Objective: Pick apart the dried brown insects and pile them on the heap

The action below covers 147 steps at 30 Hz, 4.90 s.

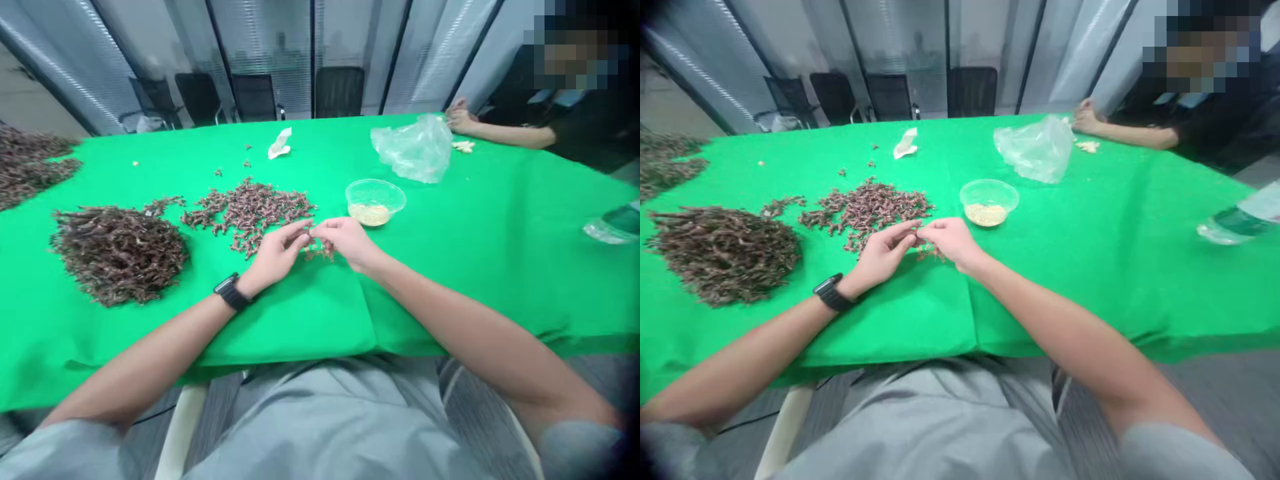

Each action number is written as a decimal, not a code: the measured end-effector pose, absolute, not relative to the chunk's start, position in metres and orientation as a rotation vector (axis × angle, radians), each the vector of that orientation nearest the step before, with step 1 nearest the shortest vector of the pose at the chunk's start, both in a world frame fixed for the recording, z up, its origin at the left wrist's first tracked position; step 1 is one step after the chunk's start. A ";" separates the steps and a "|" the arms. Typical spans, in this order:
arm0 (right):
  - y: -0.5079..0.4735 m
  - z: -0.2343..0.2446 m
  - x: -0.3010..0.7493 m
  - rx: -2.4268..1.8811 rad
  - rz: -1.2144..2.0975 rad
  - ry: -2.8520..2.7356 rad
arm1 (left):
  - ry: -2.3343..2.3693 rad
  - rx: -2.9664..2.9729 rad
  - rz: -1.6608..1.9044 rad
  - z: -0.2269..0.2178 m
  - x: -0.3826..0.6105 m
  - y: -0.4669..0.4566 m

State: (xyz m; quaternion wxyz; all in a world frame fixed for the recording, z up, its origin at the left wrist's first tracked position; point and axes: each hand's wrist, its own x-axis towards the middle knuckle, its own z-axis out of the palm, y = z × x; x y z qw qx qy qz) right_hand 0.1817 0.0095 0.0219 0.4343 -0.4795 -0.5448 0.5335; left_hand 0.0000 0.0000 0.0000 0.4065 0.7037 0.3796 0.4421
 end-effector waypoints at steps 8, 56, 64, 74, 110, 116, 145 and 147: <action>0.008 0.023 0.180 -1.131 1.168 -1.432 | 0.898 1.711 1.111 0.001 0.003 -0.001; -0.001 0.021 0.185 -0.921 0.242 -2.004 | 0.770 1.503 1.092 0.006 0.002 -0.002; -0.003 0.023 0.178 -1.011 0.576 -1.758 | 1.050 1.930 1.206 0.003 -0.002 -0.006; 0.004 0.031 0.182 -1.047 1.579 -1.321 | 1.082 2.248 1.192 0.003 -0.010 -0.004; 0.002 0.032 0.180 -1.022 1.630 -1.308 | 1.089 2.230 1.224 0.005 -0.011 -0.007; 0.007 0.028 0.185 -0.987 1.488 -1.403 | 1.084 2.083 1.229 0.006 -0.007 -0.009; 0.005 0.026 0.185 -0.978 1.389 -1.490 | 1.087 2.267 1.280 0.009 -0.010 -0.011; 0.006 0.026 0.186 -0.971 1.384 -1.483 | 1.070 2.158 1.286 0.010 -0.008 -0.011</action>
